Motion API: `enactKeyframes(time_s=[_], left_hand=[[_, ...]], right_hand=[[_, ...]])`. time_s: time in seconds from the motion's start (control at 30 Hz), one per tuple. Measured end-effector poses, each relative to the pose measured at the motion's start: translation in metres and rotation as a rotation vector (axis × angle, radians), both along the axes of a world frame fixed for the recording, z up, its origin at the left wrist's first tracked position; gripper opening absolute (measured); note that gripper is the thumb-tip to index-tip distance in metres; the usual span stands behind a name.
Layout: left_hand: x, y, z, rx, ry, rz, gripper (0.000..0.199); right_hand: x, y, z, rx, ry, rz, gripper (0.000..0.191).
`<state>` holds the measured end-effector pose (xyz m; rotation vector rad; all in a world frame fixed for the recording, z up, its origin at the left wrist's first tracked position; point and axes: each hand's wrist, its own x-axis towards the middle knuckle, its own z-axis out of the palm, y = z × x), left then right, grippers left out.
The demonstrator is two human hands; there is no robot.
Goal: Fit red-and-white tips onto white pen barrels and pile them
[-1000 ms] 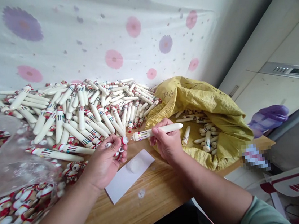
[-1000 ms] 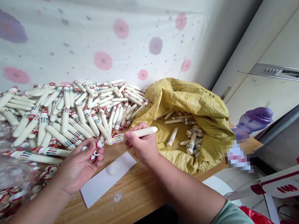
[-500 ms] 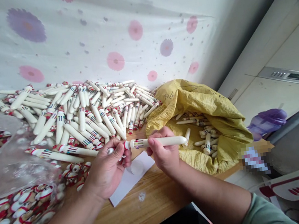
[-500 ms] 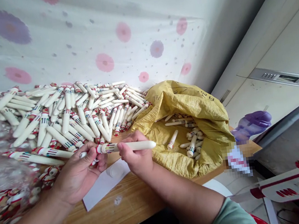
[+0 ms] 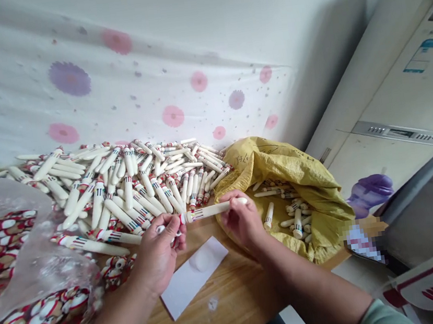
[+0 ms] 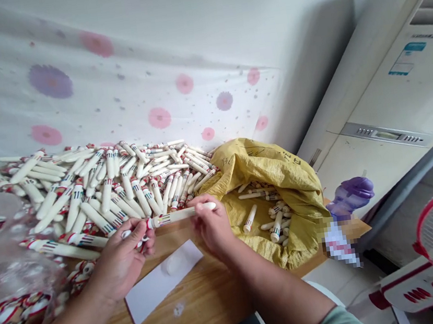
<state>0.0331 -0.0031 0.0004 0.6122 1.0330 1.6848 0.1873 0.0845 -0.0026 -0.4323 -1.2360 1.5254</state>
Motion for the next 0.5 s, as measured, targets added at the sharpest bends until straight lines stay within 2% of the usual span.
enactKeyframes(time_s=[0.07,0.17,0.23,0.37,0.43,0.5], left_hand=[[-0.007,0.002,0.001,0.007,0.023,0.034,0.042],[-0.016,0.004,0.001,0.008,0.12,0.029,0.04],[-0.022,0.005,-0.001,-0.011,0.21,-0.013,0.039],[-0.031,0.009,-0.006,-0.065,0.385,-0.14,0.042],[-0.032,0.009,-0.008,-0.057,0.445,-0.176,0.042],[-0.03,0.007,-0.009,-0.016,0.466,-0.208,0.042]], right_hand=[[0.008,0.009,0.013,-0.005,-0.066,-0.014,0.03],[0.019,0.021,0.032,0.134,-0.357,0.091,0.027],[0.024,0.026,0.042,0.235,-0.508,0.152,0.026],[0.031,0.028,0.052,0.361,-0.615,0.175,0.028],[0.035,0.026,0.053,0.528,-0.72,0.172,0.026],[0.039,0.023,0.053,0.785,-0.837,0.176,0.024]])
